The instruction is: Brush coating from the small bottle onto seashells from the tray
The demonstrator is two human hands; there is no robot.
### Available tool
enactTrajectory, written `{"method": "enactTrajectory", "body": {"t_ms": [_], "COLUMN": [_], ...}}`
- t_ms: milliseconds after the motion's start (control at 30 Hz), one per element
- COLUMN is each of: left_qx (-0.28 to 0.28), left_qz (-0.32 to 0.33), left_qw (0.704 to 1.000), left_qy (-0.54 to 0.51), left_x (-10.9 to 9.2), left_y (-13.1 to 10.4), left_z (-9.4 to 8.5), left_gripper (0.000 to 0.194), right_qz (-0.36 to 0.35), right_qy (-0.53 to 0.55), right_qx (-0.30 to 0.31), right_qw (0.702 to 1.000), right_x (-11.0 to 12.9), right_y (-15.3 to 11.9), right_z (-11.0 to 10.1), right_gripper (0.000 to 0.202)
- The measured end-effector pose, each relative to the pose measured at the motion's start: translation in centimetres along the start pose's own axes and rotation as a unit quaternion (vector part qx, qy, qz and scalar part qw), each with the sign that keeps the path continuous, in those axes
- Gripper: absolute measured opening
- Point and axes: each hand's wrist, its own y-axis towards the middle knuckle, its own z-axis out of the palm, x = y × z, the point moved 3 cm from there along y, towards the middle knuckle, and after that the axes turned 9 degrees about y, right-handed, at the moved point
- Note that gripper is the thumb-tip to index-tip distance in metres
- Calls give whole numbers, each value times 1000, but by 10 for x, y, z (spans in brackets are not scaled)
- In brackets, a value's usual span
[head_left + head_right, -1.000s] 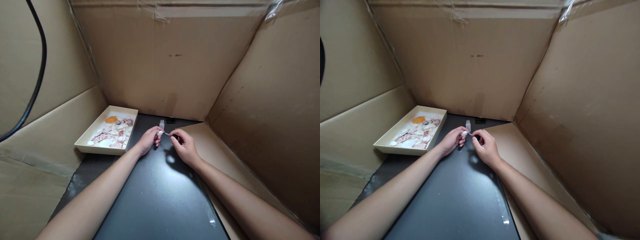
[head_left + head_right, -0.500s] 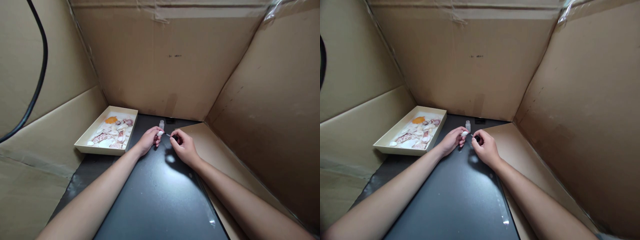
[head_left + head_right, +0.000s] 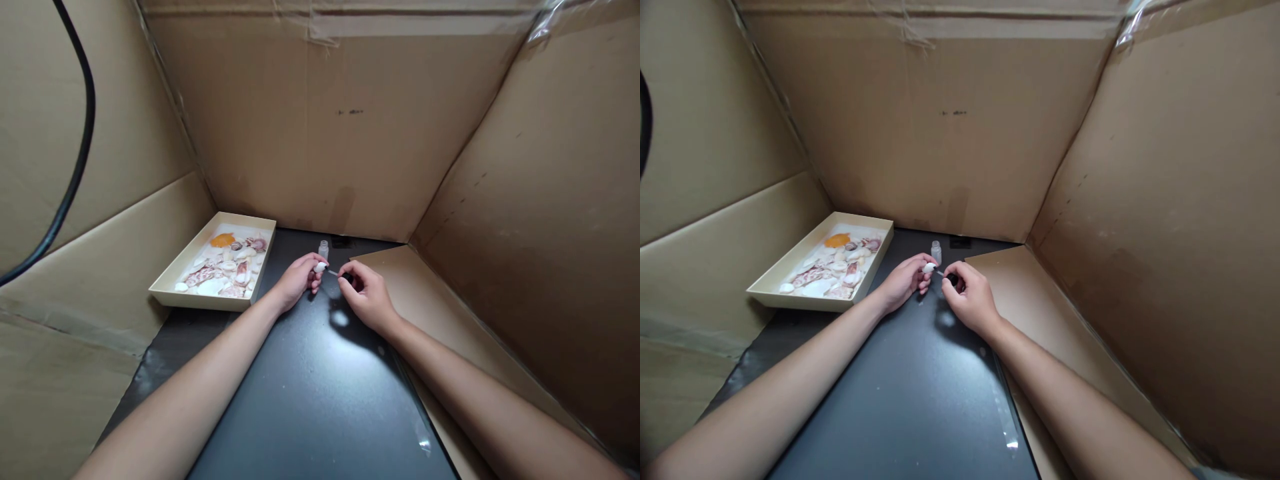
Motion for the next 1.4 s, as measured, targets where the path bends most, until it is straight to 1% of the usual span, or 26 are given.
{"method": "enactTrajectory", "body": {"t_ms": [100,167,300,367,467,567,633,733,800,867,933,1033,1167,1233,1400], "left_qx": [0,-1,3,2,0,1,0,-1,0,1,1,3,8,8,9], "left_qz": [0,0,1,0,-3,-3,-3,-4,-5,-7,-6,-4,-5,-3,-2], "left_qw": [1000,1000,1000,1000,1000,1000,1000,1000,1000,1000,1000,1000,1000,1000,999], "left_qy": [0,1,4,3,2,1,-1,-3,-3,-2,-2,3,22,24,31], "left_x": [0,1,1,1,1,1,0,0,0,1,1,2,3,3,3], "left_y": [0,1,1,1,1,0,0,-1,-1,0,0,1,1,1,1], "left_z": [0,0,0,-1,-1,-1,0,0,0,0,-1,-1,-1,-1,-1], "left_gripper": [11,11,11,11,12,12,11,12,12,12,12,13,13,14,16], "right_qz": [-2,-10,-2,-8,-21,-6,-6,-20,-14,-2,-4,-19,-3,-5,-11], "right_qy": [8,22,-6,-1,6,-22,-14,9,-4,-17,-4,21,-11,-1,24], "right_qx": [-9,-3,-6,-11,4,-4,-15,-1,2,-9,-16,2,-9,-13,14], "right_qw": [1000,1000,1000,1000,1000,1000,1000,1000,1000,1000,1000,1000,1000,1000,1000], "right_x": [0,0,-1,0,2,2,1,1,1,1,1,1,-1,-1,2], "right_y": [0,0,1,1,0,0,0,0,0,1,1,1,1,1,0], "right_z": [-1,0,0,-1,0,0,-1,0,0,-1,-2,-1,-1,-2,1], "right_gripper": [5,8,5,6,8,6,6,8,6,5,6,9,5,6,8]}}
